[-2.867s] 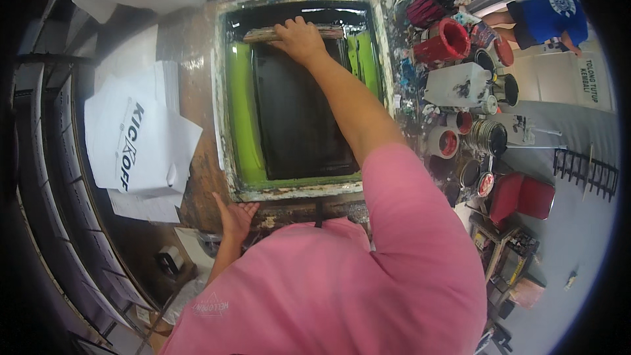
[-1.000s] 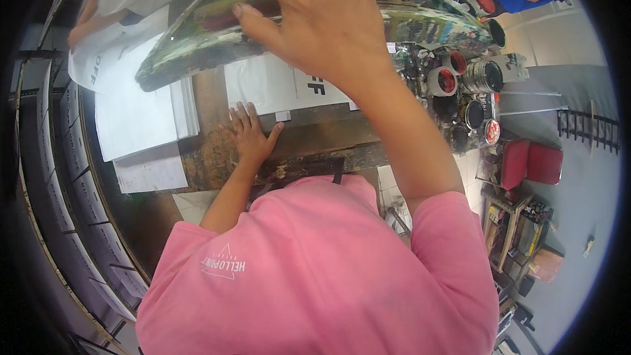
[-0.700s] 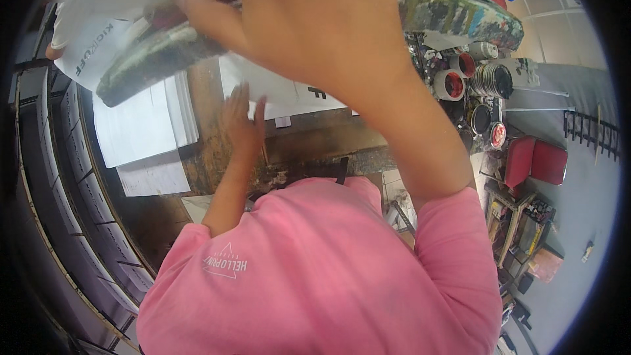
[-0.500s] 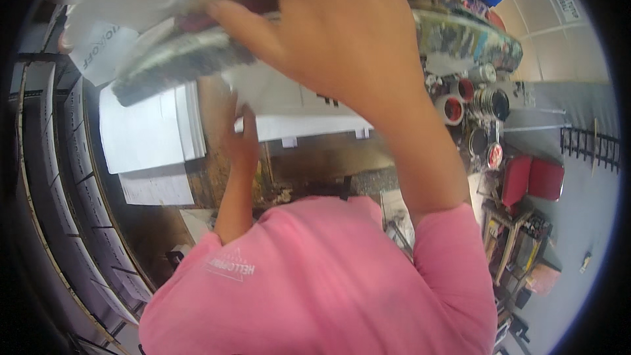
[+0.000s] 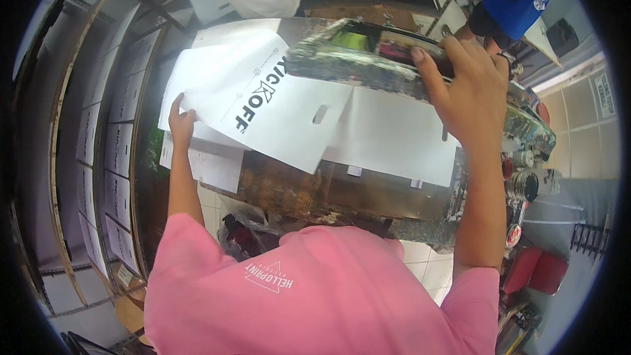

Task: The person performs screen printing on white bags by placing a bag on the workspace, lowering a screen frame, and using a squeegee to spread black ink across the stencil. They repeat this process by removing each printed bag and placing a new one under the frame.

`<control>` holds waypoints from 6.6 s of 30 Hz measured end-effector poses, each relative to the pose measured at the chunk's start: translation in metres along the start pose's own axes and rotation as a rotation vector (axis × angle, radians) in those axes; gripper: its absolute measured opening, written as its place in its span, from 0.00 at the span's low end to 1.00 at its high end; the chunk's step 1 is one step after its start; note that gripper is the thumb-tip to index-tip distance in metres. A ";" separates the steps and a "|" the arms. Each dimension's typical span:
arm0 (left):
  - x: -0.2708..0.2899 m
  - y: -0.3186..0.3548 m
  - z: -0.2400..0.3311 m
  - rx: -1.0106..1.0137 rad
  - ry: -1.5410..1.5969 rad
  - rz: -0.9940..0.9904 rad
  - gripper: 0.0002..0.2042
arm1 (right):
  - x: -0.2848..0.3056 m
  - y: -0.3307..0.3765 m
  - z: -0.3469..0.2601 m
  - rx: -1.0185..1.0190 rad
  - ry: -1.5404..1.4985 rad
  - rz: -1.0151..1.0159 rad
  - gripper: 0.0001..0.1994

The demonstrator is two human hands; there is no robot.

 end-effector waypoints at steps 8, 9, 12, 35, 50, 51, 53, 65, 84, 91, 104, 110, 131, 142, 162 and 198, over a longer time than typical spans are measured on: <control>0.021 -0.089 -0.044 -0.206 -0.639 0.239 0.43 | 0.007 0.008 -0.014 0.021 -0.027 -0.006 0.23; 0.018 -0.082 -0.036 -0.290 -0.551 0.241 0.45 | 0.009 0.004 -0.021 0.007 -0.077 0.002 0.24; -0.137 0.138 0.158 -0.163 -0.074 -0.650 0.33 | 0.003 0.032 0.000 -0.093 0.004 -0.061 0.26; -0.179 0.424 -0.030 1.350 0.443 -0.465 0.67 | -0.192 0.333 0.001 0.021 -0.272 -0.522 0.27; -0.177 0.425 -0.038 1.266 0.426 -0.422 0.61 | -0.373 0.169 0.111 0.016 -0.211 -0.556 0.18; -0.178 0.424 -0.038 1.260 0.443 -0.425 0.61 | -0.365 0.163 0.110 0.028 -0.288 -0.580 0.21; -0.178 0.424 -0.035 1.237 0.473 -0.439 0.60 | -0.333 0.181 0.095 0.023 -0.322 -0.703 0.21; -0.132 0.382 0.081 0.971 0.708 -0.599 0.51 | -0.042 0.247 -0.028 -0.004 -0.151 -0.511 0.17; -0.234 0.383 0.041 -0.706 -0.757 -0.563 0.54 | 0.004 0.010 0.005 0.044 -0.059 0.094 0.23; -0.243 0.358 0.119 -0.613 -0.396 -0.519 0.42 | -0.003 -0.029 0.016 0.075 -0.090 0.121 0.24; -0.138 0.229 0.166 -0.013 0.132 -0.170 0.29 | -0.005 -0.055 0.031 0.041 -0.092 0.081 0.25; -0.038 0.109 0.042 -0.008 0.067 0.012 0.35 | -0.002 -0.030 0.014 -0.019 -0.063 -0.005 0.24; -0.130 0.329 0.223 0.507 1.183 -0.911 0.43 | -0.008 0.088 -0.024 0.053 -0.088 -0.230 0.38; -0.173 0.435 0.024 1.259 0.633 -0.623 0.57 | -0.183 0.228 0.053 0.033 -0.362 -0.474 0.22; -0.190 0.451 -0.022 1.303 0.527 -0.514 0.57 | -0.315 0.233 0.071 0.088 -0.271 -0.407 0.26; -0.199 0.349 0.145 -0.513 -0.035 -0.590 0.38 | 0.009 0.082 -0.011 0.054 -0.042 0.015 0.16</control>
Point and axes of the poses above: each hand's wrist, its own y-axis away from the middle knuckle, its own x-axis out of the back of the hand, z = x × y, the point moved 8 cm from there along -y, towards the middle knuckle, and after that the axes turned 14 degrees about z, right-handed, at the moved point
